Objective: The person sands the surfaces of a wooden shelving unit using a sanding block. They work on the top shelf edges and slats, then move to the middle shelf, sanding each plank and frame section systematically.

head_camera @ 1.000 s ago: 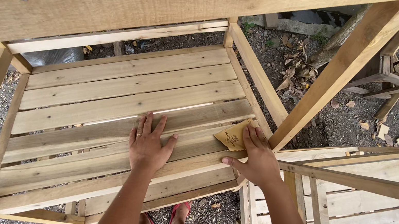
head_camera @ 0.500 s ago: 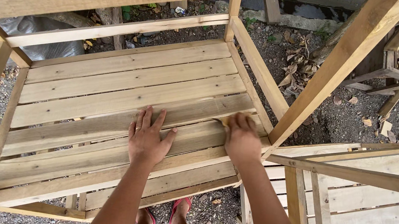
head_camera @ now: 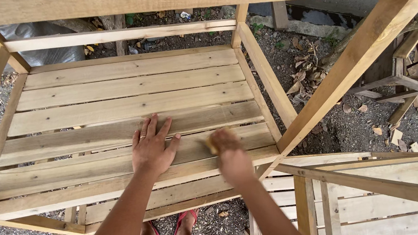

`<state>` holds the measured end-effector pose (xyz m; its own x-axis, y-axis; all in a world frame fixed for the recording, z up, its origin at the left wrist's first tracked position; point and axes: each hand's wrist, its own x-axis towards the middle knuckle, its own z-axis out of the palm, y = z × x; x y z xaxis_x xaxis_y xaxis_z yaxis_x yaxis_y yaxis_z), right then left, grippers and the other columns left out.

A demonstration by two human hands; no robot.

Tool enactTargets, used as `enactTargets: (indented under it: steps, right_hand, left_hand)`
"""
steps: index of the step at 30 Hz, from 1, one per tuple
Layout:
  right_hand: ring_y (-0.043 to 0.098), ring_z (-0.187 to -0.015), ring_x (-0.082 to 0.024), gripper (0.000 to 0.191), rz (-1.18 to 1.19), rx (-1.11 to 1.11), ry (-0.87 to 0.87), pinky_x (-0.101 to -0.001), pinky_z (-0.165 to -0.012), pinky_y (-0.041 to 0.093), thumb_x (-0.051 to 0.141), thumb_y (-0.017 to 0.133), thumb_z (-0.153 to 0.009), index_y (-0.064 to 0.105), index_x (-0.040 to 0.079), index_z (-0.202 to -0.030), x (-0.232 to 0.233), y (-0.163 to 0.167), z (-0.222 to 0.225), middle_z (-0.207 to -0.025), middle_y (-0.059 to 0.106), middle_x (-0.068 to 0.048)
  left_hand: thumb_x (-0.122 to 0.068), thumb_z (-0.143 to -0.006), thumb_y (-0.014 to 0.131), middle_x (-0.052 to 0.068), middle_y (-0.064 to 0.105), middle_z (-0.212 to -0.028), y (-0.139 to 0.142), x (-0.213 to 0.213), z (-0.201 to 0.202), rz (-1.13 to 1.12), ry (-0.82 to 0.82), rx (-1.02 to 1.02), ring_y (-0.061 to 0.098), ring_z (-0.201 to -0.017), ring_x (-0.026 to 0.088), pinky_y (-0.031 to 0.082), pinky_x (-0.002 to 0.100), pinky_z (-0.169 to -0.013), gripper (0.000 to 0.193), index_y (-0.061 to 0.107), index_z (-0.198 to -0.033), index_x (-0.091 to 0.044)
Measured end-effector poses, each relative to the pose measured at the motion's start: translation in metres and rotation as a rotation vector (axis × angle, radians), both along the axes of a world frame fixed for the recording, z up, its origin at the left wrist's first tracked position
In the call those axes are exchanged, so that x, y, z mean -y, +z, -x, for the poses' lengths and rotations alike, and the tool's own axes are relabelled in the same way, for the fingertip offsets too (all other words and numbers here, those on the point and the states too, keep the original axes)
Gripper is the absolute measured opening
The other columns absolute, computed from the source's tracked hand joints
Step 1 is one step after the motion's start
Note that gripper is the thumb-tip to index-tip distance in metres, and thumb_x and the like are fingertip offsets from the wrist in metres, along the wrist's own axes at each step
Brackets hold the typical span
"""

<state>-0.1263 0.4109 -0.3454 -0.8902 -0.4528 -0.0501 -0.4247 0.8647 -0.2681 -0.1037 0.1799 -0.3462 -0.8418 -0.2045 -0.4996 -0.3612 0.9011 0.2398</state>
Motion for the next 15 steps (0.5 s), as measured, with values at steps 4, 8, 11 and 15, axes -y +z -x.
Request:
enactTargets:
  steps: [4, 8, 11, 15]
  right_hand:
    - [0.038, -0.143, -0.038, 0.061, -0.211, 0.123, -0.363, -0.047, -0.097, 0.051, -0.001, 0.05, -0.086, 0.048, 0.003, -0.146, 0.004, 0.004, 0.029, -0.158, 0.036, -0.017]
    - [0.05, -0.14, -0.035, 0.057, 0.02, 0.018, -0.176, -0.0392, -0.102, 0.053, -0.01, 0.049, -0.088, 0.057, 0.008, -0.141, 0.014, 0.0, 0.01, -0.154, 0.05, -0.013]
    - [0.061, -0.13, -0.032, 0.061, 0.184, 0.14, -0.244, -0.0398, -0.099, 0.056, -0.007, 0.049, -0.088, 0.053, 0.013, -0.146, -0.002, -0.002, 0.007, -0.155, 0.052, -0.011]
    - [0.052, -0.143, -0.038, 0.057, -0.046, -0.224, -0.286, -0.0433, -0.108, 0.051, -0.011, 0.053, -0.089, 0.054, -0.001, -0.144, -0.041, -0.024, 0.02, -0.153, 0.055, -0.021]
  left_hand:
    - [-0.066, -0.098, 0.026, -0.003, 0.008, -0.171, -0.002, -0.001, -0.002, -0.006, 0.015, -0.001, 0.008, -0.157, 0.019, 0.008, 0.042, -0.127, 0.069, 0.022, -0.16, -0.038]
    - [-0.065, -0.097, 0.027, -0.002, 0.008, -0.171, -0.005, -0.001, -0.001, -0.007, 0.017, -0.027, 0.008, -0.156, 0.019, 0.008, 0.043, -0.126, 0.068, 0.024, -0.16, -0.039]
    - [-0.065, -0.097, 0.025, -0.002, 0.007, -0.171, -0.005, -0.001, -0.001, -0.008, 0.021, -0.015, 0.007, -0.156, 0.019, 0.008, 0.043, -0.126, 0.068, 0.023, -0.16, -0.038]
    - [-0.066, -0.098, 0.025, -0.001, 0.009, -0.171, -0.005, 0.0, 0.0, 0.022, 0.003, -0.021, 0.007, -0.157, 0.021, 0.009, 0.043, -0.127, 0.068, 0.025, -0.16, -0.038]
